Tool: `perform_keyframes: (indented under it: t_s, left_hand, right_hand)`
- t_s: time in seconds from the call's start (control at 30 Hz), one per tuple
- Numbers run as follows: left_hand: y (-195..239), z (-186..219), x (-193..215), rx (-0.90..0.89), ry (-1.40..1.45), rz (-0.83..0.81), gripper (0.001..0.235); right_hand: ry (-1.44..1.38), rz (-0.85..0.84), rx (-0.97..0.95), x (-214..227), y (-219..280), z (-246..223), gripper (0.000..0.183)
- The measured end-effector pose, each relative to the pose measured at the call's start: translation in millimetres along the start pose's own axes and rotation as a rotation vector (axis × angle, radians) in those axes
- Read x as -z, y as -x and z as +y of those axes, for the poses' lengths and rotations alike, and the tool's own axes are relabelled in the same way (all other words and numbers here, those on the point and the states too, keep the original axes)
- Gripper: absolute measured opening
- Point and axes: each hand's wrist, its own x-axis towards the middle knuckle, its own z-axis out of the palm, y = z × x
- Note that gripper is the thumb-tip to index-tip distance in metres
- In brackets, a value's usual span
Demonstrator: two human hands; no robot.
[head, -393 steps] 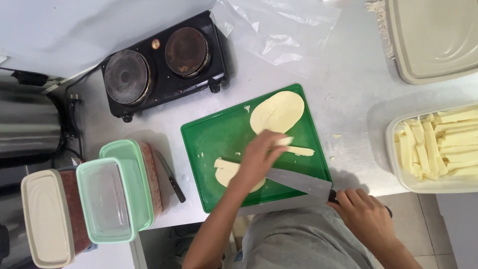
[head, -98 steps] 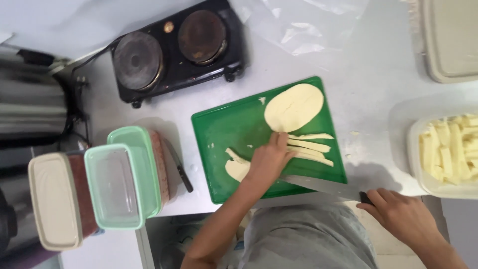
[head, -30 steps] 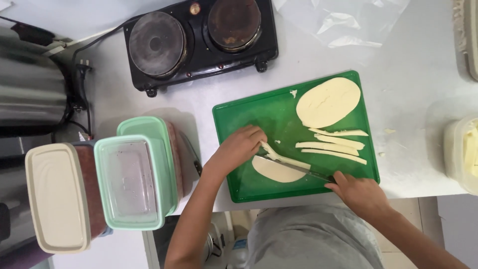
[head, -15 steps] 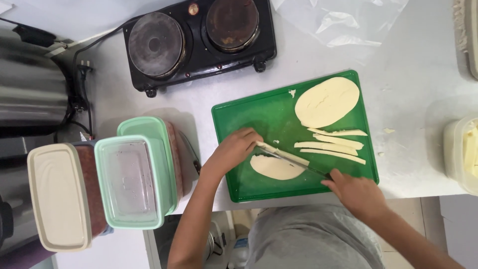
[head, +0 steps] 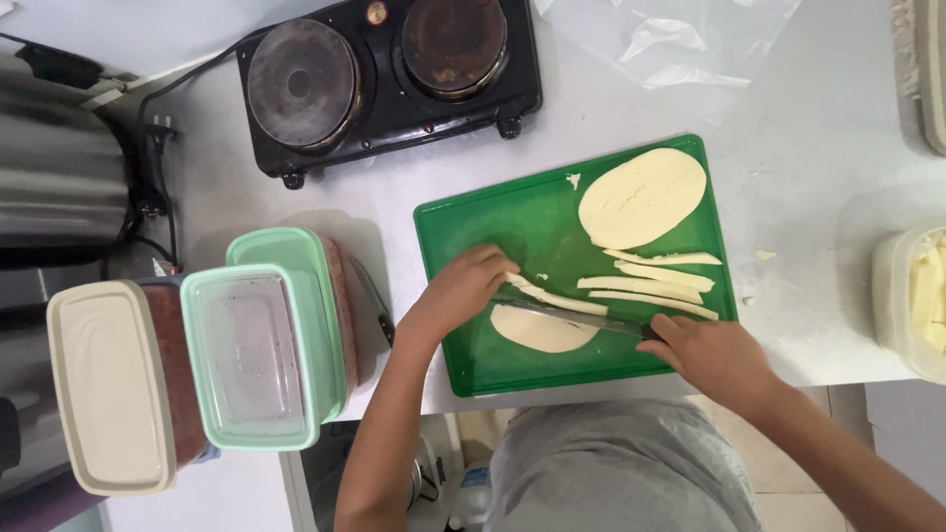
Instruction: Cutting potatoes into thin sticks on a green cutting board using a chef's knife and placing them into a plastic storage container.
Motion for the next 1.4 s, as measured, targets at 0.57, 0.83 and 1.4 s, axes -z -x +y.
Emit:
perform_keyframes:
  t_s: [0.57, 0.83, 1.4]
  left_hand:
    - [-5, 9, -19, -0.107, -0.109, 0.071, 0.014]
    - [-14, 22, -18, -0.105, -0.002, -0.008, 0.031]
    - [10, 103, -10, -0.320, -0.090, 0.043, 0.021]
  right_hand:
    - [0.066, 0.031, -0.047, 18, 24, 9, 0.038]
    - [-0.253, 0.055, -0.161, 4, 55, 35, 0.033]
    - [-0.831, 0.317, -0.202, -38, -40, -33, 0.031]
